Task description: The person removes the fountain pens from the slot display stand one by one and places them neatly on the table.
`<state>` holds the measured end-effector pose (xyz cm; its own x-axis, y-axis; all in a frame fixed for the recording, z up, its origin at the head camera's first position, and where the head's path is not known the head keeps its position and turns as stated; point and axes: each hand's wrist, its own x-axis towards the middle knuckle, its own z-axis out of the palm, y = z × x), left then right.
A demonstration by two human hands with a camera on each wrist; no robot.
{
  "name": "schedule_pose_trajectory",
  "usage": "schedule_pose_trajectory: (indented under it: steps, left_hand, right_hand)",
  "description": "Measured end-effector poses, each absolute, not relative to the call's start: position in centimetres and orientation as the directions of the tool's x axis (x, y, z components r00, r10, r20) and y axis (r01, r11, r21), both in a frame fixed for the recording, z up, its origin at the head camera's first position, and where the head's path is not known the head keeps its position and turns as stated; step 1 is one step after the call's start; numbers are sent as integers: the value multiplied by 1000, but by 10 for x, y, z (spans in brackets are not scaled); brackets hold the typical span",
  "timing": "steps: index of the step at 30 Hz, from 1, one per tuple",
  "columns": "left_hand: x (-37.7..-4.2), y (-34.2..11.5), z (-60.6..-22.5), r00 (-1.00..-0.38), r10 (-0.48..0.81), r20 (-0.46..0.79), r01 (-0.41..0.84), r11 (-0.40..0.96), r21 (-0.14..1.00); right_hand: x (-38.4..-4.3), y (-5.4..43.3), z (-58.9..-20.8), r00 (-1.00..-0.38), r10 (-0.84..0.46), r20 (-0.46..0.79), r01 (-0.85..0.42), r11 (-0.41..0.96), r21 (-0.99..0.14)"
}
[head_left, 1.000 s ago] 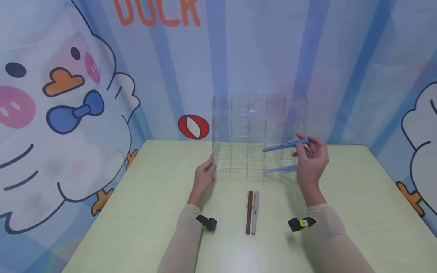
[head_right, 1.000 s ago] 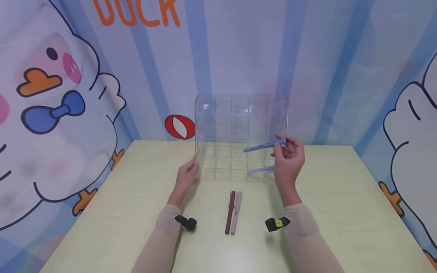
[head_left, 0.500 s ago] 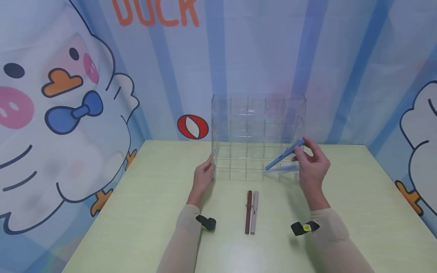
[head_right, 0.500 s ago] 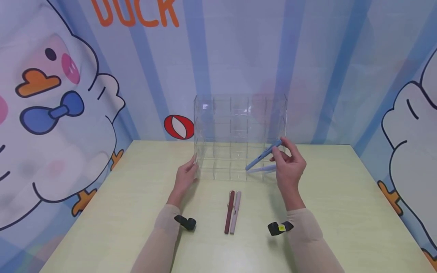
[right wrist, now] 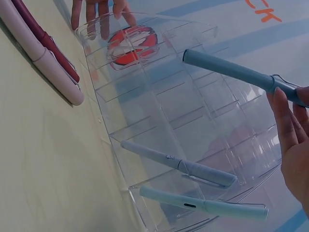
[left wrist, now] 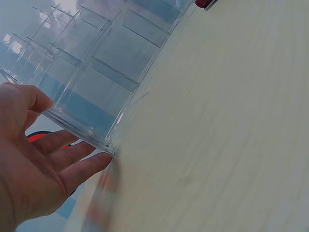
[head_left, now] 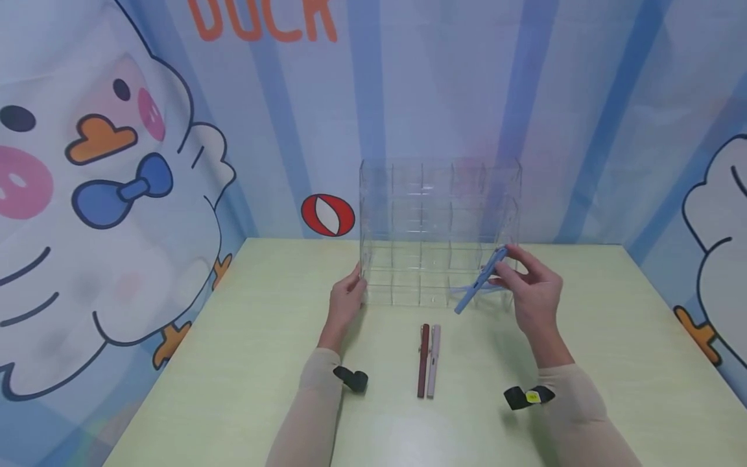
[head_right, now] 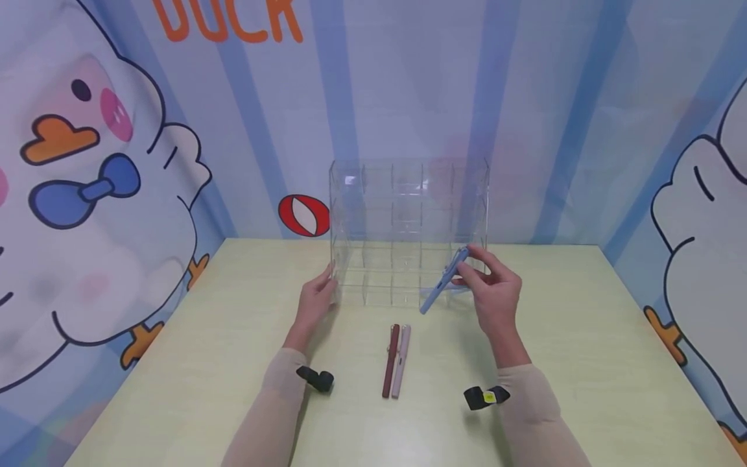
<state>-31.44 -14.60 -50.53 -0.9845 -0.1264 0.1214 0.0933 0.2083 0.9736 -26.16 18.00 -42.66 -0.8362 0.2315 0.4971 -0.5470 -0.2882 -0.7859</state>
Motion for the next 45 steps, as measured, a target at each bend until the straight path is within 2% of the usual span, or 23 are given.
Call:
schedule_pose_trajectory:
  steps: [21,24,31,38,45]
  left_hand:
    - [-316,-146,-505,-985,-122,126,98,207,973]
    - [-316,-146,-505,-984,-125,128,100,211,972]
    - [-314,-147,-506,-984,-131,124,94,217,972]
    - [-316,-146,-505,-984,-133,122,91,220,971]
    - [-315,-146,-505,-983,-131,128,96,221,970]
  right_hand:
    - [-259,186,-436,-904,62,423,-426,-210,-880]
    - [-260,187,-438,-934,4,357,-351,-192,-916]
    - [-262,182,-445,-979,-95,180,-181,-1,-983]
    - [-263,178,-447,-989,-144,43,-56,85,-995]
    - [-261,181,-448,-970,-225,-89,71,87,-994]
